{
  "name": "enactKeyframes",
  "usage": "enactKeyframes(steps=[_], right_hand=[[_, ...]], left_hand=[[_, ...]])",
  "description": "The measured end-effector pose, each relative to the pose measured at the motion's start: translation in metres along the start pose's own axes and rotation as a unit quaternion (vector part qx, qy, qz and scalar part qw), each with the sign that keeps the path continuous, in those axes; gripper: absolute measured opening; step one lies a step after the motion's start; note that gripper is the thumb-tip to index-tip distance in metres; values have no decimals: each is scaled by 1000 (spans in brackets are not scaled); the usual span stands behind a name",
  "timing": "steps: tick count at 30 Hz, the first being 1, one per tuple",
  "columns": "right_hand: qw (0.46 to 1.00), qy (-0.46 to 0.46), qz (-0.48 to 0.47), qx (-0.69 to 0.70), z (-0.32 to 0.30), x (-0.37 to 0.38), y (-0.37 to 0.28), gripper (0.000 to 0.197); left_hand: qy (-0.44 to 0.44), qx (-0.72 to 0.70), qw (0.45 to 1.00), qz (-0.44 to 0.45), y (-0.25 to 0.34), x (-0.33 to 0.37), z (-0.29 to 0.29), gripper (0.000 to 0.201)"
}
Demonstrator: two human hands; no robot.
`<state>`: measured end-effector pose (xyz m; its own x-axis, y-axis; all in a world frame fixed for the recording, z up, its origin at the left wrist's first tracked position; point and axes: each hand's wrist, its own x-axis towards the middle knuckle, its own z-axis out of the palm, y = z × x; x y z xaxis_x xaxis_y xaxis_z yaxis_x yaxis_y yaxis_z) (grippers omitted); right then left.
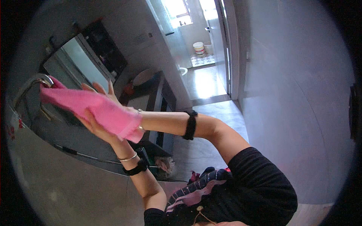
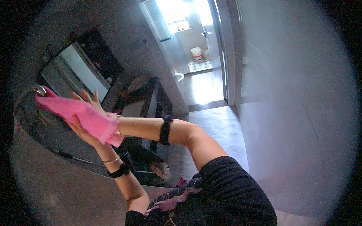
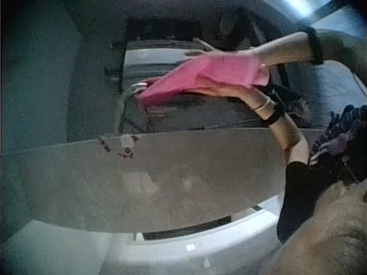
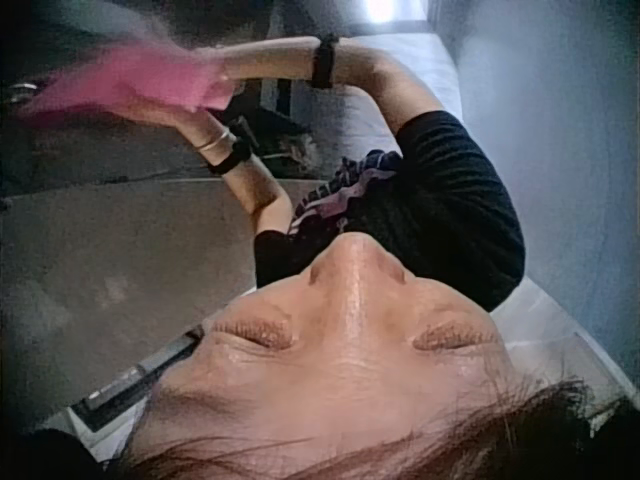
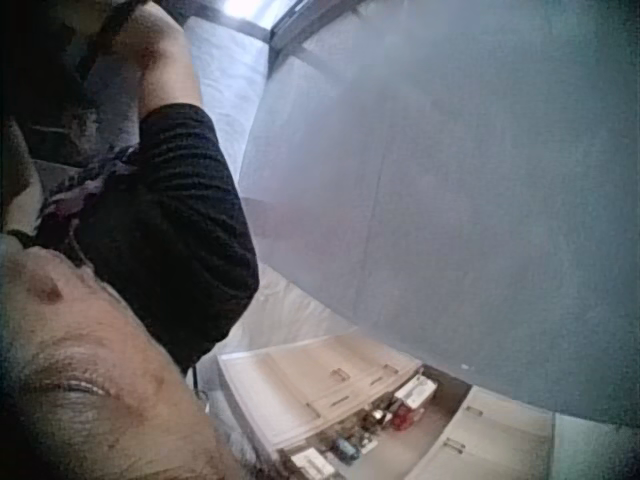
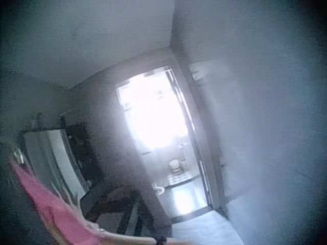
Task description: The person carries towels to a bathroom and hangs them on a rack, wipes a toilet seat with a cloth, washes the cloth in a sink, and adjusts window blinds using a pull chain.
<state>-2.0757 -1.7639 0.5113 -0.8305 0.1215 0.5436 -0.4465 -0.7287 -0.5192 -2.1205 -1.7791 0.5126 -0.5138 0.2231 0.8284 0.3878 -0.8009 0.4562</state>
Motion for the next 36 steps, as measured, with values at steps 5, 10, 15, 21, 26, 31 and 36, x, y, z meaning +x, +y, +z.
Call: enactKeyframes(steps=[5, 10, 15, 21, 26, 31, 36], right_hand=[[831, 72, -64, -548, -15, -3, 3, 25], [623, 83, -66, -775, -23, 3, 19, 29], [566, 89, -53, -818, -21, 7, 33, 34], [493, 128, -119, -852, -25, -41, 40, 39], [354, 206, -13, -912, -8, -162, 85, 33], [385, 229, 344, -825, 26, -310, 119, 35], [304, 427, 273, -806, 113, -459, 166, 41]], left_hand=[[-27, 950, 308, 51, -1, -42, 28, 63], [1, 576, 807, 131, -39, -7, -57, 53], [-59, 415, 876, 237, -56, 21, -102, 45], [74, 114, 990, -31, 13, -6, -53, 57], [6, 103, 993, 50, -30, -26, -83, 61], [-73, 360, 926, 92, -51, -123, -56, 58], [-592, 31, 796, 121, -34, -297, -50, 51]])
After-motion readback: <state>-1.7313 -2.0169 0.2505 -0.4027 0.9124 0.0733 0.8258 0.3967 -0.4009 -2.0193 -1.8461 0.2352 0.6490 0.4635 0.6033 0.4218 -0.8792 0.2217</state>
